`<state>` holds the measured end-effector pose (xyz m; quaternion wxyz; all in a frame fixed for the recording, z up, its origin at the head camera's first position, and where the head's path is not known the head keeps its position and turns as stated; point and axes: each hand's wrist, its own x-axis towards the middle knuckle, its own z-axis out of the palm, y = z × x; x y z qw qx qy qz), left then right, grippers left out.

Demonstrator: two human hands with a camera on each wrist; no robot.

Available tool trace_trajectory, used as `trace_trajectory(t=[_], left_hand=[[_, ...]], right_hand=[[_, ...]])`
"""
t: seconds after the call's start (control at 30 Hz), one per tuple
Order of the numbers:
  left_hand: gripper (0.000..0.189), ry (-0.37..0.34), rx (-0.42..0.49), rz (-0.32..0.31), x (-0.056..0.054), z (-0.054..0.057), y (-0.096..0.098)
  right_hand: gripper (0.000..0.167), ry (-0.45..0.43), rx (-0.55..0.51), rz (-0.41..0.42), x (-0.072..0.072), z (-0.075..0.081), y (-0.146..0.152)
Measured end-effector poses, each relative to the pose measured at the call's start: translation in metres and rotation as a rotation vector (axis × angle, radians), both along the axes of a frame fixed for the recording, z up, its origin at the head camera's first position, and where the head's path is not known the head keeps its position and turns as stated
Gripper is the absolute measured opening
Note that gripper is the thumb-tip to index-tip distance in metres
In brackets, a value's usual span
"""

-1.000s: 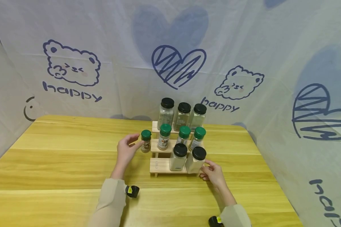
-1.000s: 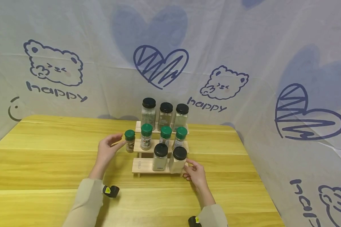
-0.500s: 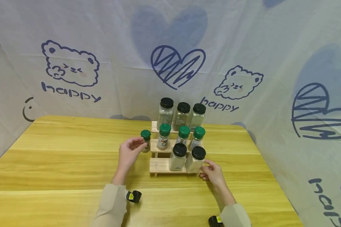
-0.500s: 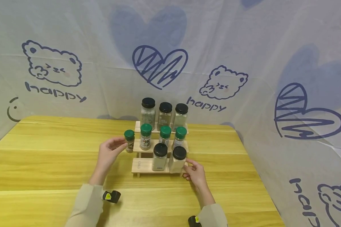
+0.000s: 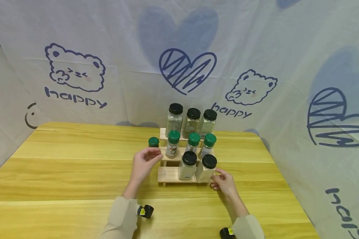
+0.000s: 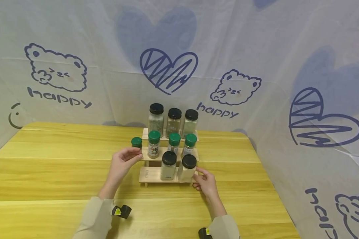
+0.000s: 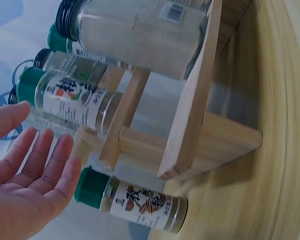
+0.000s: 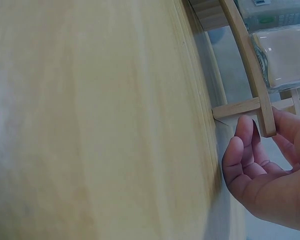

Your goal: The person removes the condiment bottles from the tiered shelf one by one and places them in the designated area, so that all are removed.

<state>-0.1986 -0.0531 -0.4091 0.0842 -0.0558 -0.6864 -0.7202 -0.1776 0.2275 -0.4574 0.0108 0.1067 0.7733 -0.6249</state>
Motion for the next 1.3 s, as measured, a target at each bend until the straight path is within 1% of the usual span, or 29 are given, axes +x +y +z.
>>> trace_trajectory(t=[0.17, 0.43, 0.5, 0.57, 0.7, 0.8, 0.93, 1.03, 1.17, 1.27, 1.3], left_hand=[[0.026, 0.015, 0.015, -0.031, 0.003, 0.002, 0.008], [0.024, 0.027, 0.005, -0.087, 0.007, 0.003, 0.020], [0.024, 0.019, 0.005, -0.106, 0.009, 0.006, 0.023], [0.025, 0.013, 0.008, -0.130, 0.013, 0.011, 0.026], [0.026, 0.022, 0.011, -0.161, 0.019, 0.019, 0.030], [0.029, 0.025, -0.004, -0.169, 0.017, 0.013, 0.034], [0.034, 0.012, -0.019, -0.189, 0.011, 0.001, 0.038], [0.035, -0.001, -0.021, -0.204, 0.015, 0.008, 0.040], [0.039, 0.006, -0.027, -0.212, 0.015, 0.006, 0.045], [0.044, 0.021, -0.028, -0.217, 0.009, -0.006, 0.048], [0.045, 0.024, -0.029, -0.219, 0.009, -0.006, 0.049]], right_hand=[[0.037, -0.009, -0.005, -0.006, 0.001, 0.001, 0.000], [0.036, -0.008, -0.004, -0.008, 0.002, -0.001, 0.001], [0.036, -0.007, -0.005, -0.008, 0.002, -0.001, 0.001], [0.036, -0.005, -0.007, -0.008, 0.002, -0.001, 0.001], [0.036, 0.002, -0.004, -0.008, 0.002, -0.001, 0.000], [0.035, 0.007, 0.001, -0.008, 0.002, -0.002, 0.000], [0.035, 0.002, 0.003, -0.012, 0.000, -0.003, 0.001], [0.035, 0.002, 0.001, -0.009, 0.000, -0.003, 0.001], [0.035, 0.008, -0.008, -0.002, 0.000, -0.002, 0.001], [0.036, 0.010, -0.019, -0.002, 0.000, -0.002, 0.001], [0.036, 0.011, -0.025, -0.002, 0.001, -0.001, 0.000]])
